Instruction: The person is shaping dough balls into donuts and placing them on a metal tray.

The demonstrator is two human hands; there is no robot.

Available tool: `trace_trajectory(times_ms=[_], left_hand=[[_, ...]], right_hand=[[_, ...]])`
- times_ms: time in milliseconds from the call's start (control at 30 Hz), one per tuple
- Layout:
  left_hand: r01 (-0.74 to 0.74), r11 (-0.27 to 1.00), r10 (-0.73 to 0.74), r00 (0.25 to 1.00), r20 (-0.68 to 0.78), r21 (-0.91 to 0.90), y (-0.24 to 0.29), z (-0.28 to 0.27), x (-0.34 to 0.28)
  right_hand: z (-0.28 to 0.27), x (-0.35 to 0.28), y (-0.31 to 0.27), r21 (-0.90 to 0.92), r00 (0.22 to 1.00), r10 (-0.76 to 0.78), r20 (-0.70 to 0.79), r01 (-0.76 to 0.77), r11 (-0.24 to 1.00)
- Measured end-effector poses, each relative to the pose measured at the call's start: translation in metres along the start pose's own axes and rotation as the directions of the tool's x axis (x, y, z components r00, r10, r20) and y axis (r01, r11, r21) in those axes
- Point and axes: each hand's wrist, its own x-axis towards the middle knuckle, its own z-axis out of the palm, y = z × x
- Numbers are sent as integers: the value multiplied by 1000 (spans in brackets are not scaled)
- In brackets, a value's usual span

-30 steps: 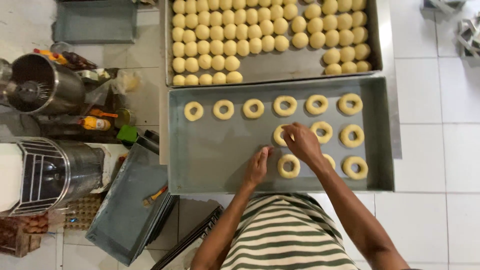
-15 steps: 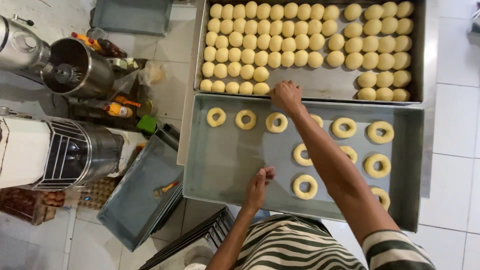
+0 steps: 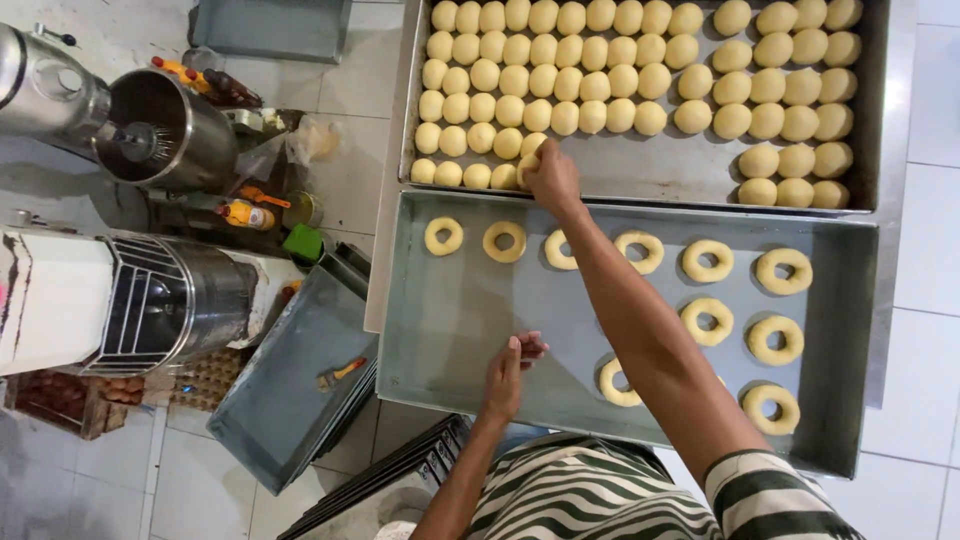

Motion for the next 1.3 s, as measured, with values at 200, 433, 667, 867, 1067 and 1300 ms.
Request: trace_trajectory(times_ms=[200, 433, 667, 867, 1067, 1300], left_hand=[[-30, 994, 26, 999, 39, 110, 23, 1, 9], [-182, 982, 175, 975, 135, 39, 10, 19, 42], [-219, 961, 233, 970, 65, -171, 58, 61, 45], [-279, 927, 305, 950, 72, -249, 81, 87, 24], [-404, 915, 404, 914, 43, -11, 104, 101, 0], [-428, 895, 439, 895, 78, -121, 123, 104, -22]], right_hand=[[-39, 5, 33, 128, 999, -15, -31, 19, 992], [-129, -48, 42, 398, 996, 50, -77, -15, 917], [-193, -160, 23, 697, 967, 8, 256, -190, 692], [-213, -247, -22, 787, 973, -22, 228, -171, 592], [-219, -286, -36, 708, 993, 5, 116, -86, 701], [-247, -303, -57, 517, 997, -46, 69, 3, 856]])
